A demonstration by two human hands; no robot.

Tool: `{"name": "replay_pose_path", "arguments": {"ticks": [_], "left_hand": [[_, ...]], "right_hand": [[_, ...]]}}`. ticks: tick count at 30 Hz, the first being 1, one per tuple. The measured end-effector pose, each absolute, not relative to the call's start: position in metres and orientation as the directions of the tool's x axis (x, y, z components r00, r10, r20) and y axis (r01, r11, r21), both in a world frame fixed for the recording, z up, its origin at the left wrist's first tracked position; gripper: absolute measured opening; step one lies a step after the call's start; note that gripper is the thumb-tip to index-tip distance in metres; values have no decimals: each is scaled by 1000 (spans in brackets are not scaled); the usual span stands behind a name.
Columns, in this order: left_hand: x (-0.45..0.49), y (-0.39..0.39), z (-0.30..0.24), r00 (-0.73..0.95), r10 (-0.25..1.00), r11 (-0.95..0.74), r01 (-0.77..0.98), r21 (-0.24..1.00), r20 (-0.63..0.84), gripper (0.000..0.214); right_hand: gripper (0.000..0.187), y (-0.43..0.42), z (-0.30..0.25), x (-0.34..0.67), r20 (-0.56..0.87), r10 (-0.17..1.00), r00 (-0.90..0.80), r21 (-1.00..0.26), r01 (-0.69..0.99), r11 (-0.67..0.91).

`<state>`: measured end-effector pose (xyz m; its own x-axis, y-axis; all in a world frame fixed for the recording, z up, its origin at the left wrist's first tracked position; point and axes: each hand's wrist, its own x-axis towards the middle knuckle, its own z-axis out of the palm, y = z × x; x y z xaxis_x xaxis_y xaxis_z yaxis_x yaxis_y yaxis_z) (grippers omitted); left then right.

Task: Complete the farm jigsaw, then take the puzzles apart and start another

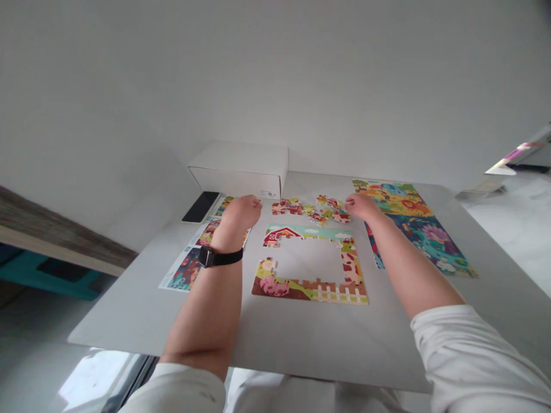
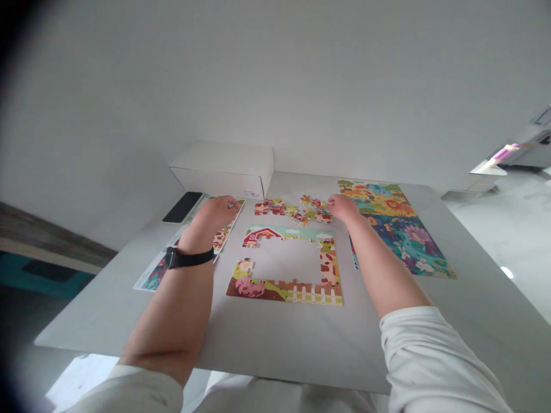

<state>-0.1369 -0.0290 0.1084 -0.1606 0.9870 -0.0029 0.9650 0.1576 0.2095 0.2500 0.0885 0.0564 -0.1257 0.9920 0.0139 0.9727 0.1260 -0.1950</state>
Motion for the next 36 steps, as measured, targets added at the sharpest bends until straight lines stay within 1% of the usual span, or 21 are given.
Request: {"name": "replay_pose_path", "arguments": {"ticks": [3,5,8,10,12,13,16,19,21,23,25,28,32,36], "left_hand": [[-140,-28,106,-167,986,165,959,233,-11,35],[-140,-27,104,-167,986,165,956,243,-10,36],[-137,-27,102,-151,989,147,957,250,-5,36],[-136,-27,100,-144,990,142,958,249,-9,36],[-136,-28,100,-143,990,142,959,246,-13,35],[-137,-28,99,-145,989,145,958,247,-16,35],[-139,-27,99,-159,987,162,953,255,-36,35],[-138,-28,99,-161,986,164,951,262,-36,36],[-137,-28,100,-157,987,158,950,270,-27,37],[-134,-30,100,-161,987,161,946,282,-22,37],[-133,-31,102,-168,986,167,941,294,-20,36],[-131,-33,104,-172,985,168,937,307,-15,35],[-132,-33,105,-164,987,154,937,315,3,35],[-133,-33,104,-150,989,138,938,319,15,34]], "right_hand": [[35,104,47,236,31,988,-151,-145,977,154],[39,111,44,223,72,978,-197,-143,968,206],[39,116,44,193,116,940,-320,-187,923,337],[38,117,45,169,99,900,-424,-229,871,435],[40,117,46,144,89,853,-515,-263,814,519],[42,116,46,133,84,840,-536,-276,797,537],[51,114,45,105,48,845,-533,-298,800,521],[59,113,41,84,50,830,-556,-274,791,547],[55,113,38,74,60,799,-598,-243,768,593],[44,113,35,67,55,778,-626,-219,752,621],[37,114,33,66,48,770,-636,-207,748,631],[39,117,33,74,36,778,-627,-204,758,620],[46,123,33,98,-34,812,-582,-174,804,569],[41,129,33,119,-65,833,-550,-175,828,533]]}}
